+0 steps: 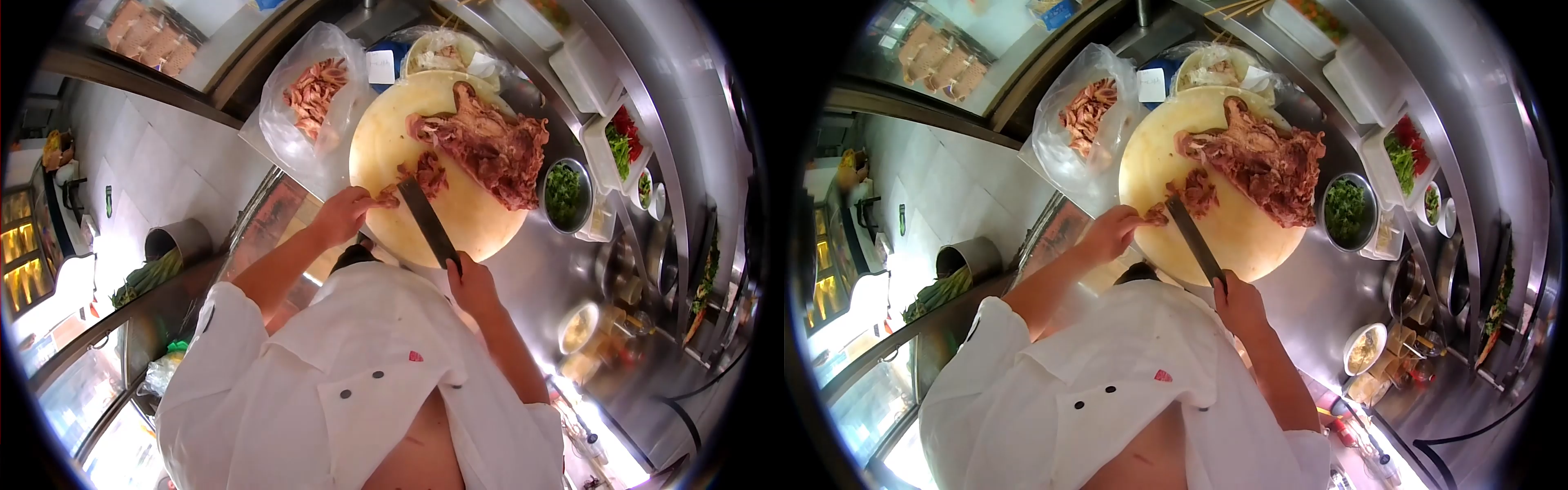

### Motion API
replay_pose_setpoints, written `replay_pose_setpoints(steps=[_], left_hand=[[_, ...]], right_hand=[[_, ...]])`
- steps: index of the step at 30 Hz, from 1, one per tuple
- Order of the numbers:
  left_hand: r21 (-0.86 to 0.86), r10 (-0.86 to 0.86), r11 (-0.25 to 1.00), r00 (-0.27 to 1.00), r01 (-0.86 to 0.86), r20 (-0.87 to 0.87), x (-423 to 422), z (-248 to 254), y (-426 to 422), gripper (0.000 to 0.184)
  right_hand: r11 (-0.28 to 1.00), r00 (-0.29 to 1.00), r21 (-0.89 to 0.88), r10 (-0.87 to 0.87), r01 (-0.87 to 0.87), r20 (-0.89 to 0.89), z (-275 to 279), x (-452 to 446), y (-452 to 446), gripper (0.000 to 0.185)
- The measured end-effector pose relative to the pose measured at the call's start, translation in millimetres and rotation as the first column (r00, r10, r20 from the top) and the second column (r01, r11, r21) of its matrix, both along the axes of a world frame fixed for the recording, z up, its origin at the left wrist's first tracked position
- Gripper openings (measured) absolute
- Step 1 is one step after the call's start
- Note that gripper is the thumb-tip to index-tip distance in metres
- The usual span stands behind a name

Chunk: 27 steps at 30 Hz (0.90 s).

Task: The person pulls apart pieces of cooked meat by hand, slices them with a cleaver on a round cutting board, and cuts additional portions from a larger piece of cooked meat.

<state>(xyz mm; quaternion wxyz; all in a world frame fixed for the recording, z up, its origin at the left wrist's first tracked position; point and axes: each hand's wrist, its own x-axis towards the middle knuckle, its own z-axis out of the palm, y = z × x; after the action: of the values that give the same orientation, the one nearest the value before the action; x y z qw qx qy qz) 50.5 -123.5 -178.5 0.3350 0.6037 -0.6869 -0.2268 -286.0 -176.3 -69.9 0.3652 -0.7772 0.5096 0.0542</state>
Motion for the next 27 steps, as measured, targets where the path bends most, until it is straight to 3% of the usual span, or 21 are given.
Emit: replay_pose_setpoints(steps=[4,13,19,22,25,27], left_hand=[[-0.058,0.152,0.987,0.987,-0.149,0.057,8,-9,8,0.033],[-0.184,0.218,0.961,0.974,-0.206,0.052,16,-6,-4,0.024],[-0.219,0.265,0.943,0.963,-0.249,0.044,20,-10,-1,0.020],[0.155,0.372,0.924,0.915,-0.350,-0.155,27,-24,8,0.019],[0.339,0.456,0.882,0.773,-0.327,-0.441,28,-25,6,0.021],[0.452,0.442,0.867,0.744,-0.210,-0.502,21,-8,-3,0.020]], right_hand=[[1.000,0.999,0.005,0.027,-0.027,-0.026,23,15,-3,0.026],[0.989,0.984,0.019,0.150,-0.149,-0.100,41,38,-8,0.026],[0.982,0.966,0.052,0.187,-0.181,-0.176,-4,30,-11,0.027],[0.984,0.967,0.092,0.165,-0.150,-0.194,-2,25,-11,0.029],[0.989,0.997,0.142,0.055,-0.046,-0.061,-2,11,-9,0.031],[0.990,0.999,0.131,-0.044,0.045,-0.005,-7,8,-6,0.033]])
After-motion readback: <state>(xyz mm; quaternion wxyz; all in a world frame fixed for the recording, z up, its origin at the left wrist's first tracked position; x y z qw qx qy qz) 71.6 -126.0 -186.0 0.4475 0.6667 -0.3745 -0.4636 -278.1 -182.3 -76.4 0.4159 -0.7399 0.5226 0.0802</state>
